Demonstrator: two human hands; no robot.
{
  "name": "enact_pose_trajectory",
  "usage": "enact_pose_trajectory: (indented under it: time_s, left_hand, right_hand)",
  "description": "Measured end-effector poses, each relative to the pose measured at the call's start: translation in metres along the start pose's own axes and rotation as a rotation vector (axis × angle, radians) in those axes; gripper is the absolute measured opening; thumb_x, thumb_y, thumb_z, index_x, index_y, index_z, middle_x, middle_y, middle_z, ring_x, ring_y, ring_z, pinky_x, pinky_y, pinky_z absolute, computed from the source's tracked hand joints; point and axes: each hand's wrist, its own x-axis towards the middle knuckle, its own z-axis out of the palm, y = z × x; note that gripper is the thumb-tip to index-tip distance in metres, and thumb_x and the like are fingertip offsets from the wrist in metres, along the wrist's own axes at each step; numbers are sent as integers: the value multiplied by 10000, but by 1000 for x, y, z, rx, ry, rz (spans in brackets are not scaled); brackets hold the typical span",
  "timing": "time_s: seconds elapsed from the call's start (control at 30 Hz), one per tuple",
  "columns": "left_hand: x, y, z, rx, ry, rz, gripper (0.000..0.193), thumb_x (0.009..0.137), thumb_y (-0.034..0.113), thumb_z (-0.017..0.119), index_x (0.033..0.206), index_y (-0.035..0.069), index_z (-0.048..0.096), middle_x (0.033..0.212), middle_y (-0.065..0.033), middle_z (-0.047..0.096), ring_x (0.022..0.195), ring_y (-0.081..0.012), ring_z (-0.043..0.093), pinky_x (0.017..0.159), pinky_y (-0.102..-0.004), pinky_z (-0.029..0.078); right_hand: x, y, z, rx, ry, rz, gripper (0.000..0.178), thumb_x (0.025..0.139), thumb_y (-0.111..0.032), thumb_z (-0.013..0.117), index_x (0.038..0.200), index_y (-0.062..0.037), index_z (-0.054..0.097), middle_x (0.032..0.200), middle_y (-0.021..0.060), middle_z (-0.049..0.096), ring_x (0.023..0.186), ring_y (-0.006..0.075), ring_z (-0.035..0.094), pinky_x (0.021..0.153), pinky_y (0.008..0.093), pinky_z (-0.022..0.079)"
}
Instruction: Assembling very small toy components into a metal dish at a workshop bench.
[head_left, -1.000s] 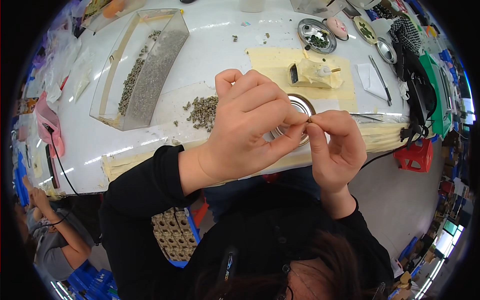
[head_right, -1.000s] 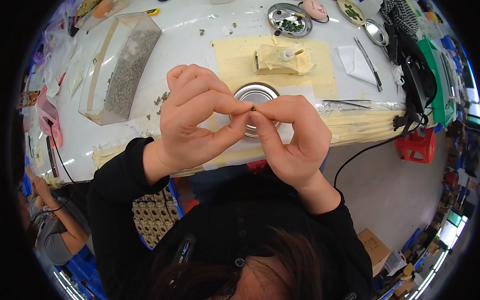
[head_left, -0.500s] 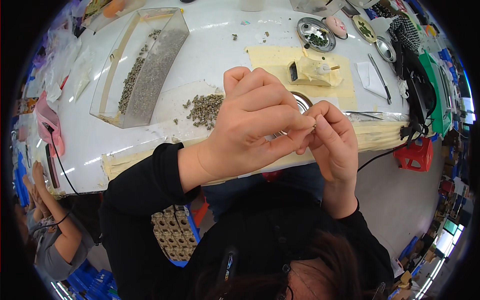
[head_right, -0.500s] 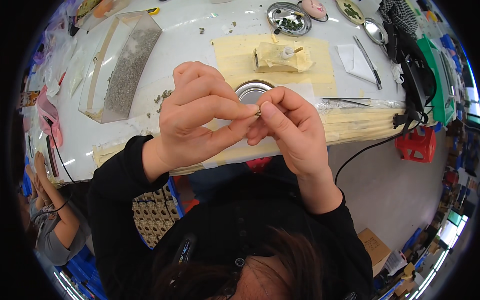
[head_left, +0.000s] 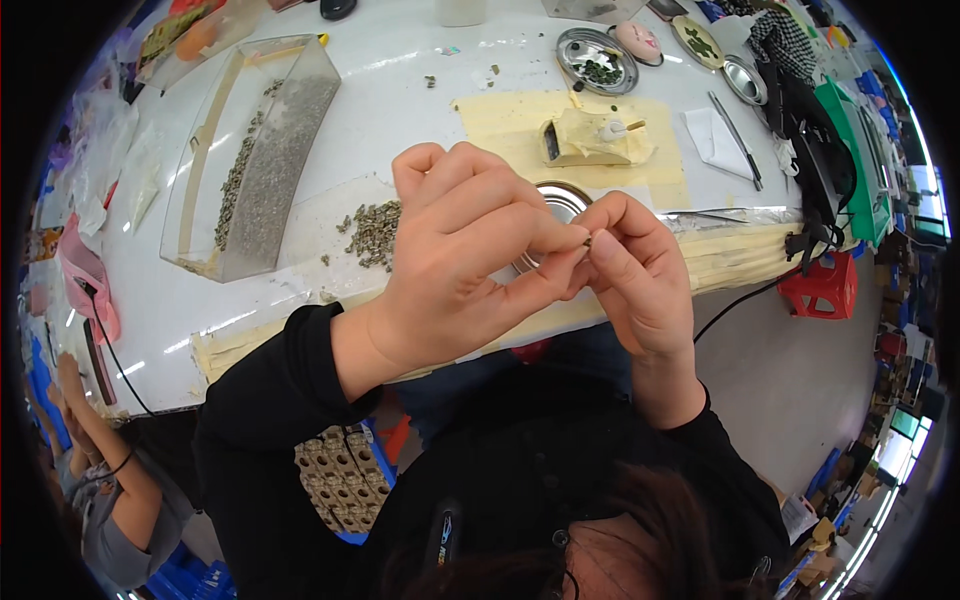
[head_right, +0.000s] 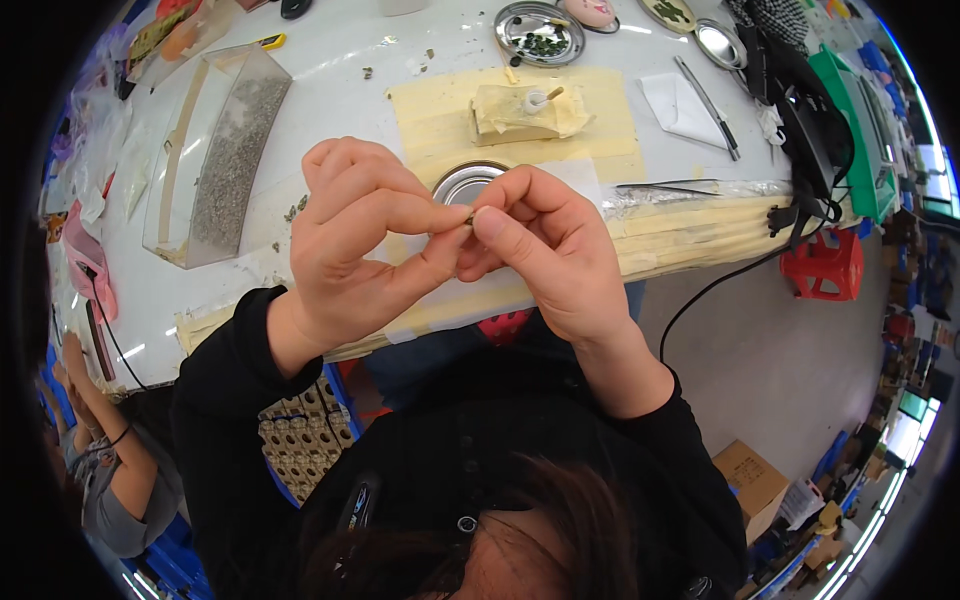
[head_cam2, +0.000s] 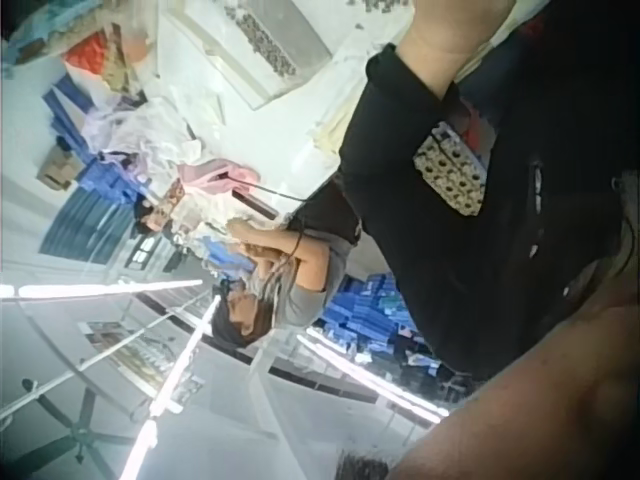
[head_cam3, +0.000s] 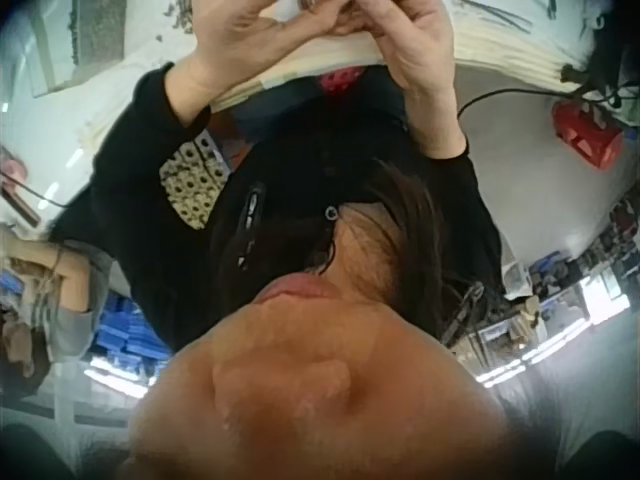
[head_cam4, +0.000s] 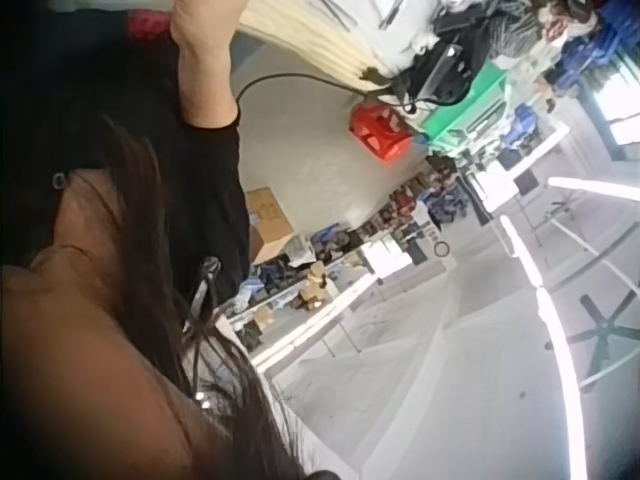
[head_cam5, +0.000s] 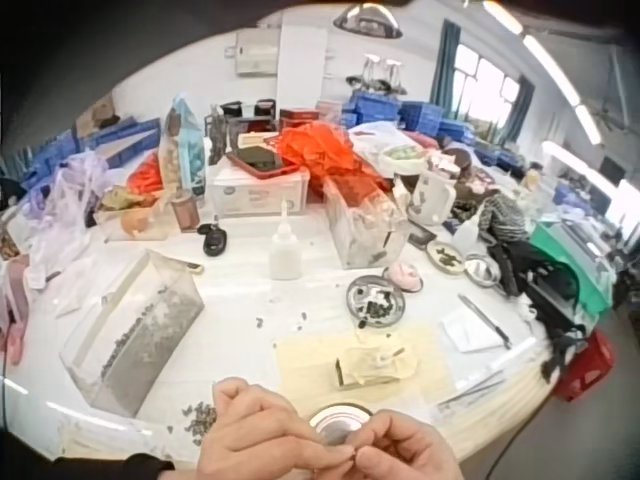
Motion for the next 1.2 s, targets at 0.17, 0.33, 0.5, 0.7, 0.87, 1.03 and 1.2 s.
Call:
enact_pose_trajectory:
  time_s: [0.17, 0.33, 0.5, 0.7, 0.87, 1.03, 1.2]
  left_hand:
    - [-1, 0, 0, 51, -25, -24, 234, 619, 10, 794, 817, 95, 703, 733, -1, 590, 734, -181, 553, 784, -319, 352]
    - [0, 2, 2, 57, -36, -72, 202, 643, 12, 790, 805, 88, 698, 733, -7, 583, 742, -188, 548, 790, -318, 352]
    - [-1, 1, 2, 52, -59, -90, 191, 654, 11, 785, 805, 84, 695, 735, -10, 580, 741, -185, 544, 793, -311, 348]
    - [-1, 1, 3, 55, -58, -76, 195, 655, 7, 781, 814, 82, 697, 735, -11, 583, 744, -186, 546, 789, -311, 349]
    - [-1, 0, 2, 39, -59, -52, 205, 654, -4, 778, 823, 80, 699, 745, -13, 593, 743, -190, 546, 777, -310, 359]
    - [-1, -1, 1, -15, -67, -50, 201, 661, -15, 771, 829, 69, 700, 751, -24, 600, 744, -192, 546, 771, -304, 370]
    - [0, -2, 1, -65, -90, -51, 200, 669, -24, 764, 841, 57, 701, 752, -30, 600, 758, -194, 545, 777, -309, 376]
  right_hand:
    - [0, 6, 3, -209, 53, -206, 107, 946, -51, 619, 1001, 15, 554, 875, 71, 659, 785, 115, 657, 731, 256, 563]
    - [0, 12, 2, -607, 149, -507, 102, 901, 5, 649, 990, 40, 611, 906, 69, 673, 804, 108, 656, 724, 244, 549]
    - [-2, 11, 5, -432, 169, -360, 112, 885, 2, 671, 982, 36, 624, 905, 68, 677, 801, 100, 654, 713, 239, 542]
    - [-1, 9, 5, -503, 136, -432, 104, 897, -17, 664, 976, 33, 617, 900, 58, 675, 788, 94, 650, 707, 235, 539]
    - [-1, 3, 4, -283, 102, -196, 109, 941, -78, 626, 980, 21, 605, 886, 66, 674, 784, 101, 658, 701, 244, 553]
    - [1, 1, -1, -64, 30, -14, 171, 979, -162, 587, 998, 7, 605, 871, 85, 682, 779, 132, 679, 705, 262, 573]
    - [0, 1, -4, 20, -2, 39, 185, 988, -180, 571, 1003, 1, 611, 865, 88, 688, 776, 150, 688, 707, 268, 577]
